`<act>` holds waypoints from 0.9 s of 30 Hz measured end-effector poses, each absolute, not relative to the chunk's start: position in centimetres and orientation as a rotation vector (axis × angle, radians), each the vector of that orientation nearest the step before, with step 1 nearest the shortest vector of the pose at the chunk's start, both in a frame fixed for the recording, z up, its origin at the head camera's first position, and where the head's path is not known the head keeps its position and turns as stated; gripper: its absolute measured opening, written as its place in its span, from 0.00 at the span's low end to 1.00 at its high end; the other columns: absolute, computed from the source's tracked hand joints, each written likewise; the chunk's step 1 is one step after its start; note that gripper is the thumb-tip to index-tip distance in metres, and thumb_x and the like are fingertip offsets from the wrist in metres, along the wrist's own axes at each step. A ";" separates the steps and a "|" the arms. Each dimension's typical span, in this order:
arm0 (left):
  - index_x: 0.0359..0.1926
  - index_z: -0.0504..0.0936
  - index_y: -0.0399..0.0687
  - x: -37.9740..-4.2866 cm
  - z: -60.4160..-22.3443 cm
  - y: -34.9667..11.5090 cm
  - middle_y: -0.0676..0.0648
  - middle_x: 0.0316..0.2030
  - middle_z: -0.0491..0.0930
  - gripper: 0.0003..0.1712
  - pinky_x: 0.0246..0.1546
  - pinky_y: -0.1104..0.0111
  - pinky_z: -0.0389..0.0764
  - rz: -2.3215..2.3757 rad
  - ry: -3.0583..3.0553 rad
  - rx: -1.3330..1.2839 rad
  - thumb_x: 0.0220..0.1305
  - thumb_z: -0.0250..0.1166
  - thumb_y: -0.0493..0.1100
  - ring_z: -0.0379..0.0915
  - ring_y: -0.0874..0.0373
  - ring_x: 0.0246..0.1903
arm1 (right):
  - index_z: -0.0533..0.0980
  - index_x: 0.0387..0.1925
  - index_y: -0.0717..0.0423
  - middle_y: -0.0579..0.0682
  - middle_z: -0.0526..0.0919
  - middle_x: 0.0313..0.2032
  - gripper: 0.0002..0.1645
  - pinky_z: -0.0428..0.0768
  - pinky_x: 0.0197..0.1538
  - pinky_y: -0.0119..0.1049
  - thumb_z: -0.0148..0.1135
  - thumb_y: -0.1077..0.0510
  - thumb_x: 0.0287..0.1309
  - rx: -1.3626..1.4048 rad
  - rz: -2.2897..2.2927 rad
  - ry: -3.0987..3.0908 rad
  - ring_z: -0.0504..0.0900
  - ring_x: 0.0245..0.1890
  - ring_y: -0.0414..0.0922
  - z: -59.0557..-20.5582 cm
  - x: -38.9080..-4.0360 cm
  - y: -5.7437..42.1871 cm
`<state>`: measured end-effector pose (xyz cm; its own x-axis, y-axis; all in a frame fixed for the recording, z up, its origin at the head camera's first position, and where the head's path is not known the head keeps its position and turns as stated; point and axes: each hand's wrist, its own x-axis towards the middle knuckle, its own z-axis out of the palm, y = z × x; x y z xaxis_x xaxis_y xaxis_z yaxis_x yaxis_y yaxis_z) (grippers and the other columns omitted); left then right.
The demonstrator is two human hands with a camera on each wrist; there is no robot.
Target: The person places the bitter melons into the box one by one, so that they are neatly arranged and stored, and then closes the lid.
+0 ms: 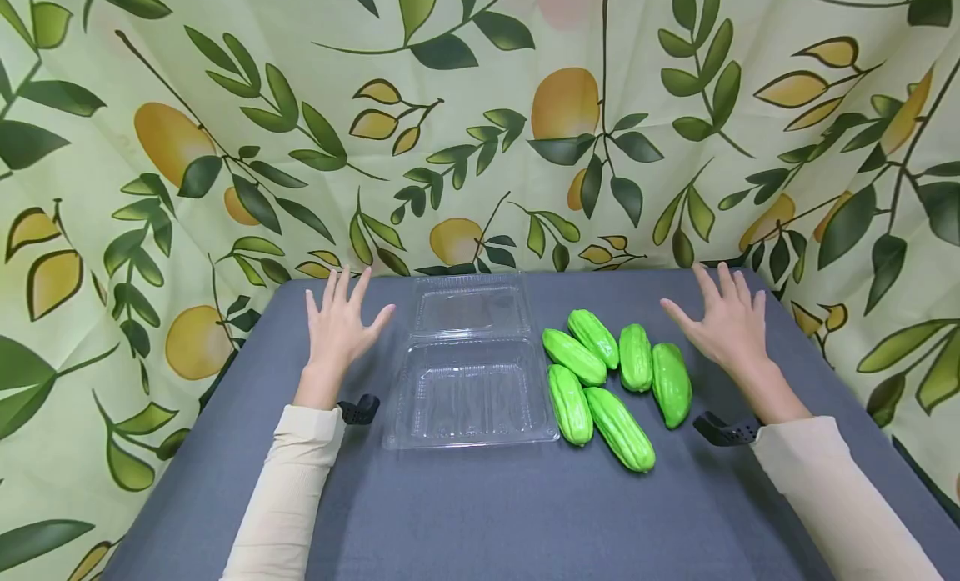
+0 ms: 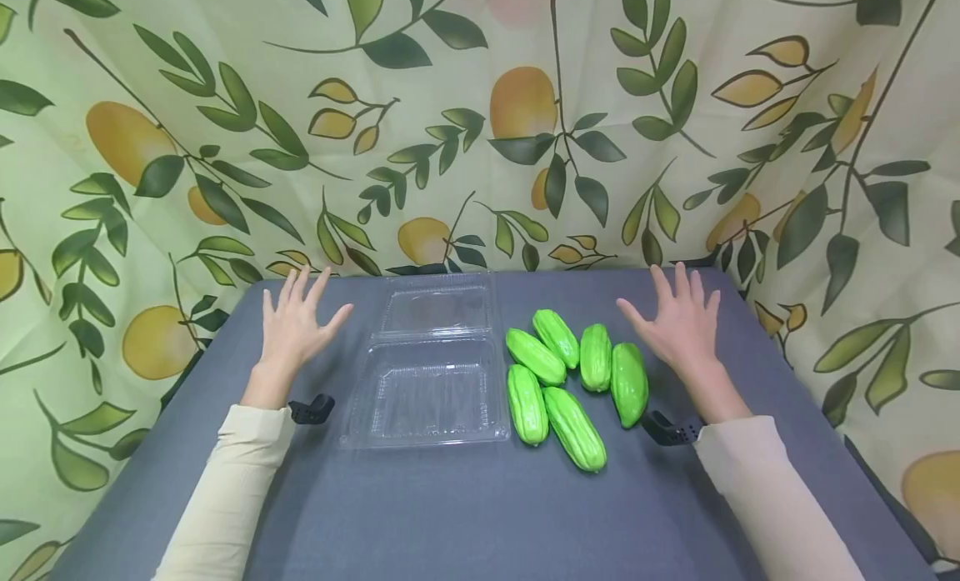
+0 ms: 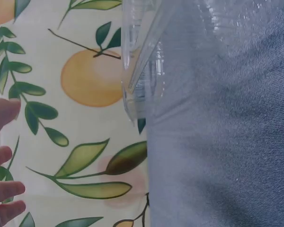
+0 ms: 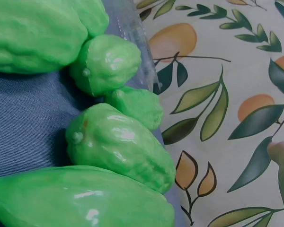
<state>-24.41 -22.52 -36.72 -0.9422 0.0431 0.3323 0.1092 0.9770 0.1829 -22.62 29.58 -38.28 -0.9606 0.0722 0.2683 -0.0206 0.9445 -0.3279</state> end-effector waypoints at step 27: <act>0.62 0.75 0.42 -20.2 -38.0 -24.0 0.36 0.59 0.76 0.22 0.65 0.45 0.67 -1.127 -2.641 -0.354 0.71 0.56 0.44 0.69 0.41 0.62 | 0.67 0.60 0.71 0.75 0.70 0.56 0.29 0.67 0.55 0.67 0.56 0.54 0.66 0.145 0.664 -2.638 0.68 0.56 0.70 -39.6 -18.6 28.1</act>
